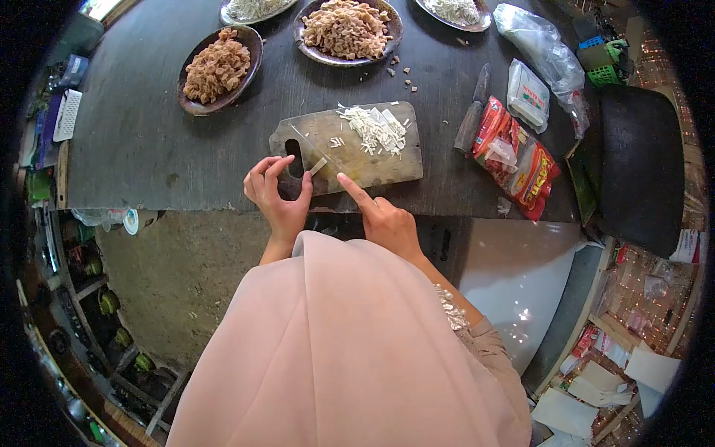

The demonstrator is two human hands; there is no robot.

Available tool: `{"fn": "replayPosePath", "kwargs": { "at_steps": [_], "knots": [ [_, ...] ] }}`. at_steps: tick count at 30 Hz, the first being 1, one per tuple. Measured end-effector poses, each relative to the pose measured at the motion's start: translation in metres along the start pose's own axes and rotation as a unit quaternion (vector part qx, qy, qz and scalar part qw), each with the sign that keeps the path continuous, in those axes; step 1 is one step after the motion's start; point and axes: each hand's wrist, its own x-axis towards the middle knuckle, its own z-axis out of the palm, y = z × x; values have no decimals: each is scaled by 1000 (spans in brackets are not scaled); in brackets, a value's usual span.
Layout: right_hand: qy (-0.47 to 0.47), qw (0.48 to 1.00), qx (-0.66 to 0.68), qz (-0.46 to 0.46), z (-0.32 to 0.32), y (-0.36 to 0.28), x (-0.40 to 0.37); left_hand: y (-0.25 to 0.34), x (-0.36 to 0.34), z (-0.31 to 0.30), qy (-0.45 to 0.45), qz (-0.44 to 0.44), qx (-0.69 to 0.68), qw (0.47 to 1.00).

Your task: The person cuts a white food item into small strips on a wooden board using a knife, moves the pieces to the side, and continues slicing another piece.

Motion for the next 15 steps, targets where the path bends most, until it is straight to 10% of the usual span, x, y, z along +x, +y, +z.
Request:
{"fn": "replayPosePath", "kwargs": {
  "at_steps": [15],
  "knots": [
    [-16,1000,-22,16,1,1,-3,-1,0,1,-1,7,-9,1000]
  ]
}}
